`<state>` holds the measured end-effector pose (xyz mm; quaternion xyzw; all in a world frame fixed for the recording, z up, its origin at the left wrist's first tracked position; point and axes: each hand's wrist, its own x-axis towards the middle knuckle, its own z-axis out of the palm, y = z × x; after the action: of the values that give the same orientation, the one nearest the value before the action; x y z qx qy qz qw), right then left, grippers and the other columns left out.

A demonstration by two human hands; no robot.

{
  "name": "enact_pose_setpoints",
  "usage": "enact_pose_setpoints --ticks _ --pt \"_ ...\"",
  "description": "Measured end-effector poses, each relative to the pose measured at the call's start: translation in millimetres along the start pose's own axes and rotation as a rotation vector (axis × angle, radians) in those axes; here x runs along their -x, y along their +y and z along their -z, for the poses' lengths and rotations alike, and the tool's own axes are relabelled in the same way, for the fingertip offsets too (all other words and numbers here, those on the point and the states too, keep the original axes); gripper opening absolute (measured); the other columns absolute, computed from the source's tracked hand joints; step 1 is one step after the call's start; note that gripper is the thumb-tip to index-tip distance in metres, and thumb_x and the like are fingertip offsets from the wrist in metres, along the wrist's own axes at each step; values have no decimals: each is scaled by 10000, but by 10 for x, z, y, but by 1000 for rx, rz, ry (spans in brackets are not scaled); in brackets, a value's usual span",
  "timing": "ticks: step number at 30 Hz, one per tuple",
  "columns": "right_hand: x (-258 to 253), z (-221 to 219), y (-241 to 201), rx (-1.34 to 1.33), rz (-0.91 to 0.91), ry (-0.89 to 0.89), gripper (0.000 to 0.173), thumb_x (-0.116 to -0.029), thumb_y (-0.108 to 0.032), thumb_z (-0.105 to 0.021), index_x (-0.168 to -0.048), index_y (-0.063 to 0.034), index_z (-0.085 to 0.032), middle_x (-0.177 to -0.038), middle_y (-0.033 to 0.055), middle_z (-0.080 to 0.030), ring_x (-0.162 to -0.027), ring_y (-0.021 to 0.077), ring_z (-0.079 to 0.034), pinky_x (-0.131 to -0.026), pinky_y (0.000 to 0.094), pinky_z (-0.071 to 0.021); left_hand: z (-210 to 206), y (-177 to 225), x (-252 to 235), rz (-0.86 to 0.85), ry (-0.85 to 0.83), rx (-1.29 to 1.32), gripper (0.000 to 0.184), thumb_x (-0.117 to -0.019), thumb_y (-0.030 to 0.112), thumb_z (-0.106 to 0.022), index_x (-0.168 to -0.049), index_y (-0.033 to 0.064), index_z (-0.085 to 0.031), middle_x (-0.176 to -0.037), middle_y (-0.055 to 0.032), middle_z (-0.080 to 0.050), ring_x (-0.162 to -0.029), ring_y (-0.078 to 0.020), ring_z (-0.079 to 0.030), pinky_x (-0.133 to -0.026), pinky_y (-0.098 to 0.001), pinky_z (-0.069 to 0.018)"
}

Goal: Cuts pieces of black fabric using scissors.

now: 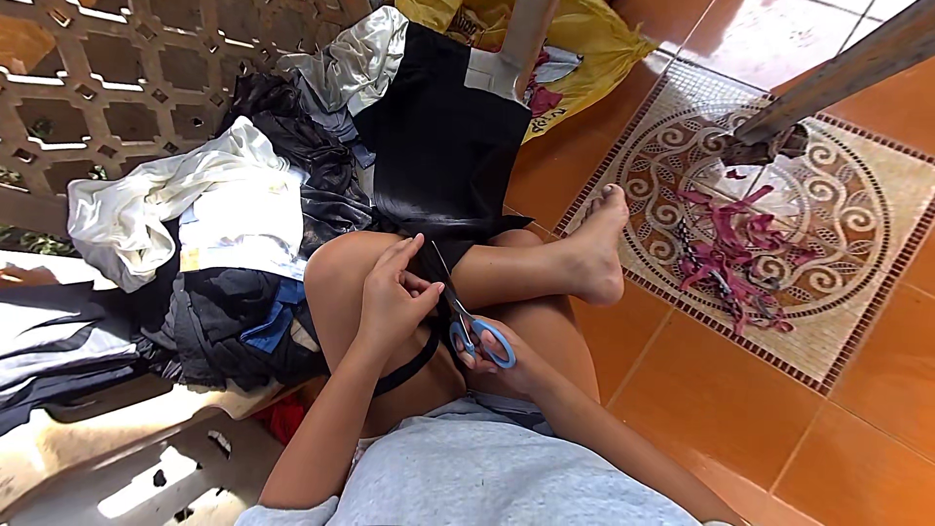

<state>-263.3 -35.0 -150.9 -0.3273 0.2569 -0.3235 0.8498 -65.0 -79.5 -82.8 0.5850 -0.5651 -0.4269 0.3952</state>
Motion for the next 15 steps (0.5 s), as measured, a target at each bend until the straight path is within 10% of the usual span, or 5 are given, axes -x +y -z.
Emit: enact_pose_setpoints --ticks 15 --pt "84 69 -52 46 -10 -32 450 -880 -630 -673 -975 -197 -597 -815 -140 -602 -614 -83 -502 -530 86 -388 10 -1 -1 34 19 47 661 -794 -7 -777 -1417 -32 -556 -1375 -146 -569 -668 37 -598 -615 -123 -530"
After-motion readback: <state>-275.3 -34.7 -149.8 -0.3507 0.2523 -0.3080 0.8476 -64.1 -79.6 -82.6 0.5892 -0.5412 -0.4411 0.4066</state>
